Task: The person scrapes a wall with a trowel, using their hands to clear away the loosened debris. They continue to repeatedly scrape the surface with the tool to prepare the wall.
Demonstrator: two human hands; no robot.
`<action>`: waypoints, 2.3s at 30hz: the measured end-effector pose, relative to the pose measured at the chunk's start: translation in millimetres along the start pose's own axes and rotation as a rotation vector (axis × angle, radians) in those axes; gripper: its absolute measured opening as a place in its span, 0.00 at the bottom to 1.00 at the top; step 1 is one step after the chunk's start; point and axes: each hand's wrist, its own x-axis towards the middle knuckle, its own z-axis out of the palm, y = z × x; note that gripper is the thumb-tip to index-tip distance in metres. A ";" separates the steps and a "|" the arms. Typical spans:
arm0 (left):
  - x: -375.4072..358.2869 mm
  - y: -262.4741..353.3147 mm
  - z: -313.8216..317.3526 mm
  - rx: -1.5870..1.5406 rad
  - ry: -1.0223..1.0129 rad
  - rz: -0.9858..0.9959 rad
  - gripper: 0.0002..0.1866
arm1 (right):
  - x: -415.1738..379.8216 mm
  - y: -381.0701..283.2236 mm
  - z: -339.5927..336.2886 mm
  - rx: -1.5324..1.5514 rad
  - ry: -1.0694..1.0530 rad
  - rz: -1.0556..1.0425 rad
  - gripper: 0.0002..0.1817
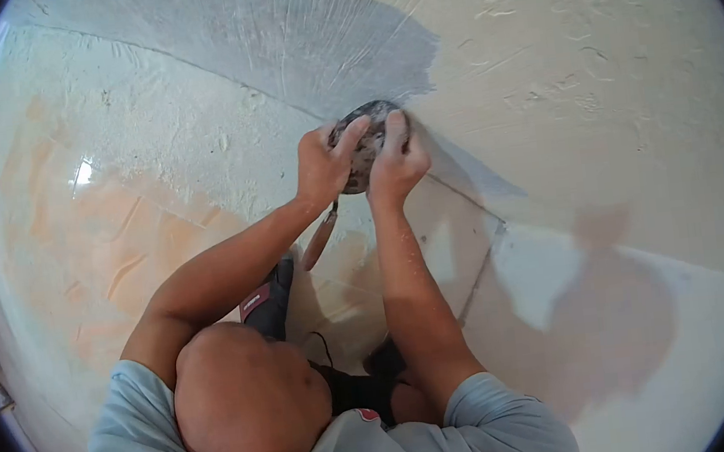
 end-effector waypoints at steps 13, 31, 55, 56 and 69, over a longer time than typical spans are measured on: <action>0.4 27.0 -4.3 -0.017 -0.002 0.085 0.24 | 8.6 -40.2 -9.4 0.065 0.007 -0.047 0.23; -1.3 10.4 -0.9 0.030 0.037 0.142 0.25 | 4.0 -28.2 -5.0 0.063 0.054 -0.131 0.22; -2.4 -36.6 1.7 -0.050 0.021 0.051 0.24 | -28.1 26.7 -3.3 0.248 -0.044 0.096 0.19; -7.2 -30.5 -0.1 -0.052 0.018 0.030 0.25 | -24.4 22.9 -5.8 0.234 -0.056 0.063 0.19; -7.0 -30.8 -3.3 -0.029 0.004 0.039 0.23 | -23.3 27.2 -3.1 0.213 -0.029 0.094 0.21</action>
